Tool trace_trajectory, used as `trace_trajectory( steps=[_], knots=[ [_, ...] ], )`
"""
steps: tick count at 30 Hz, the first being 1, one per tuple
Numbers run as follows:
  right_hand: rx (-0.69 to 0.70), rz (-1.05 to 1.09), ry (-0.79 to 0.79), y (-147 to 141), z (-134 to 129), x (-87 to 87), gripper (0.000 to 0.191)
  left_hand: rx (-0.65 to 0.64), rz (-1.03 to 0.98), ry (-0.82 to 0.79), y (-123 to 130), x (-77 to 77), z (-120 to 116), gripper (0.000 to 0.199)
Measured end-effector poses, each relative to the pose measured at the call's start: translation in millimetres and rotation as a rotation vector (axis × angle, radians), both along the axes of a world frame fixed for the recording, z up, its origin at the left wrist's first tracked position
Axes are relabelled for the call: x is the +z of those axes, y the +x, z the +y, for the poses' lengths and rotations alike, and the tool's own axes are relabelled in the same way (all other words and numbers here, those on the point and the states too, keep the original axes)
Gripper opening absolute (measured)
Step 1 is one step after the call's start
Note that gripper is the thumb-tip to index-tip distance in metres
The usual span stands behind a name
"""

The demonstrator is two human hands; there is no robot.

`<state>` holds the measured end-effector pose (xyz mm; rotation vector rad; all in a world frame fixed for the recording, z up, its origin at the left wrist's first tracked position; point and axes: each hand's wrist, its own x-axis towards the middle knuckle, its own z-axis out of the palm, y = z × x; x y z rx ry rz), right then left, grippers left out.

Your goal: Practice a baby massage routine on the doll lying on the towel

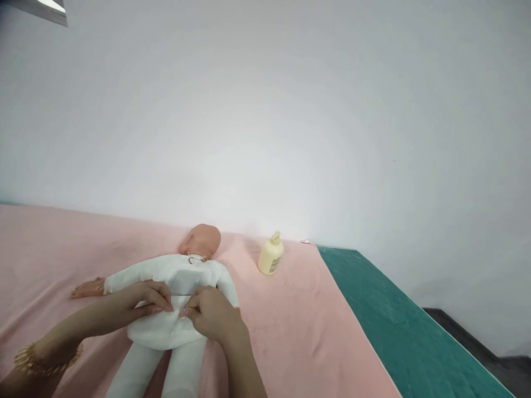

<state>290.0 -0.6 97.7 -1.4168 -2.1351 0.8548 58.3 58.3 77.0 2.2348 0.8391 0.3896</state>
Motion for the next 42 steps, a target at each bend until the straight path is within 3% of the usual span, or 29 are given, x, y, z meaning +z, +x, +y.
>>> trace_trajectory(
  steps=[6,14,17,21,25,29,35,42],
  knots=[
    [0.007,0.039,-0.095,-3,12,-16.8,0.039,0.0,0.022,-0.027,2,-14.3,6,0.035],
    [-0.073,0.169,-0.006,4,13,-15.0,0.031,0.026,-0.079,-0.02,0,-3.9,7,0.037],
    [-0.131,0.174,0.038,6,16,-18.4,0.026,0.043,-0.089,0.0,-1,-9.4,11,0.038],
    [-0.131,0.119,-0.015,3,18,-24.6,0.022,0.078,-0.033,-0.002,1,-23.5,14,0.033],
    [-0.137,0.141,-0.015,3,16,-24.6,0.025,0.102,-0.002,0.003,2,-22.2,15,0.034],
    [-0.117,0.251,0.042,9,21,-23.9,0.024,0.119,-0.094,-0.002,-1,-11.1,17,0.037],
    [-0.222,0.519,0.318,10,38,-43.8,0.03,0.361,-0.363,0.044,6,-15.9,21,0.053],
    [-0.2,0.325,0.34,4,41,-60.8,0.027,0.317,-0.212,0.194,23,-34.2,22,0.051]
  ],
)
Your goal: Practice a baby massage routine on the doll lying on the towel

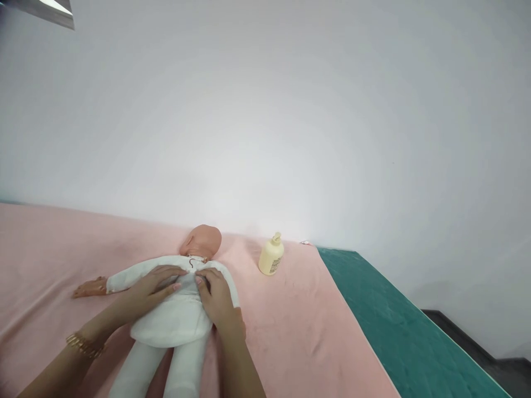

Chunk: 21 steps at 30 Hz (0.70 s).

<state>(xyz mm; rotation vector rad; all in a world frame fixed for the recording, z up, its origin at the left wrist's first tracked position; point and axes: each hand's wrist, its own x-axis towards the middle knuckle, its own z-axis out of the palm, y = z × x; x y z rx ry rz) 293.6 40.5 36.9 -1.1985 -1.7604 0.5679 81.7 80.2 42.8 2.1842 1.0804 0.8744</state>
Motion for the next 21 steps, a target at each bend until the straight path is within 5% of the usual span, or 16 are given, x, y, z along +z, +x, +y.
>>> trace_trajectory(
  steps=[21],
  knots=[
    [-0.003,-0.167,-0.009,-6,0,0.5,0.037,0.07,0.121,0.214,9,-21.6,8,0.046]
  ],
)
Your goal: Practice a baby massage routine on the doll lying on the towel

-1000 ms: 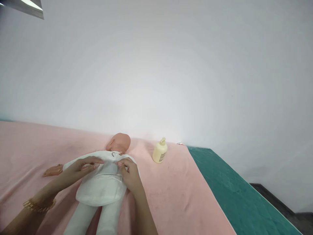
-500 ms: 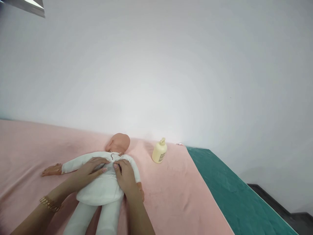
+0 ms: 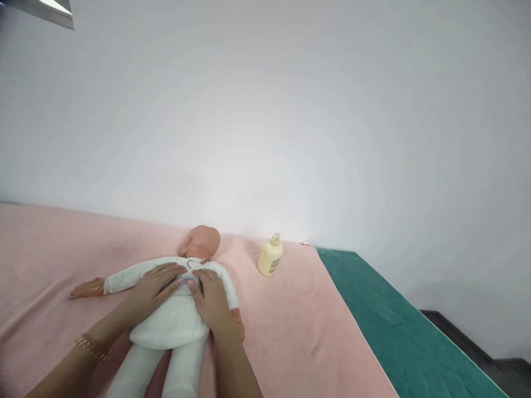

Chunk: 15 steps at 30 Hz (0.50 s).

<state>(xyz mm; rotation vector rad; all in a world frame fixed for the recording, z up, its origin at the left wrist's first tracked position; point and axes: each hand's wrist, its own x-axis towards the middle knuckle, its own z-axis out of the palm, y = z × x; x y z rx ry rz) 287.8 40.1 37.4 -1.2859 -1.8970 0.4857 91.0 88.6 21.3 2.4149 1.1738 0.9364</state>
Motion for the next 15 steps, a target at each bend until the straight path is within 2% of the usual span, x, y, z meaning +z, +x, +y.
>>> trace_trajectory(
  steps=[5,10,15],
  knots=[
    [-0.002,-0.02,-0.012,-1.0,0.3,0.7,0.037,-0.001,0.001,-0.014,-0.2,2.3,-0.8,0.045],
    [-0.002,-0.036,0.049,-0.7,0.5,-5.1,0.048,0.016,-0.065,0.018,0.1,-3.1,1.5,0.047],
    [0.0,-0.086,0.019,-0.6,1.9,-3.9,0.051,0.012,-0.056,-0.022,1.1,-4.2,2.8,0.048]
  ],
)
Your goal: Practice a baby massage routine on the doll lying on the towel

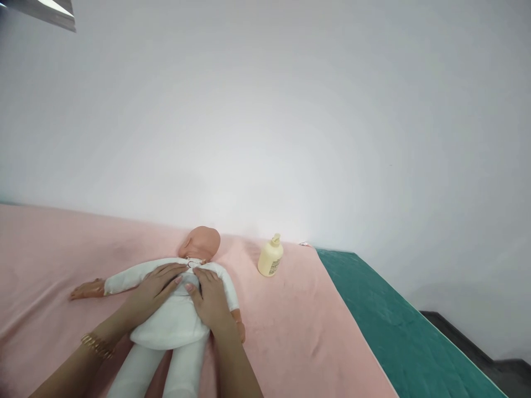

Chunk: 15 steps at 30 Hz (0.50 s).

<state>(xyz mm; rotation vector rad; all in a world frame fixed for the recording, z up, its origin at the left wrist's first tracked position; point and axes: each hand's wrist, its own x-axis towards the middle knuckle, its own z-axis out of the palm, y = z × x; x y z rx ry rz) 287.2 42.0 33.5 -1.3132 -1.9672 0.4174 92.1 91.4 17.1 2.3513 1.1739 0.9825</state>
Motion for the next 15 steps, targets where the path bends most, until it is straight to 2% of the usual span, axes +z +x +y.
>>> trace_trajectory(
  steps=[15],
  knots=[
    [-0.018,-0.019,-0.031,-1.8,-2.6,2.0,0.054,-0.004,-0.042,-0.002,1.8,-3.2,1.4,0.047]
  ],
)
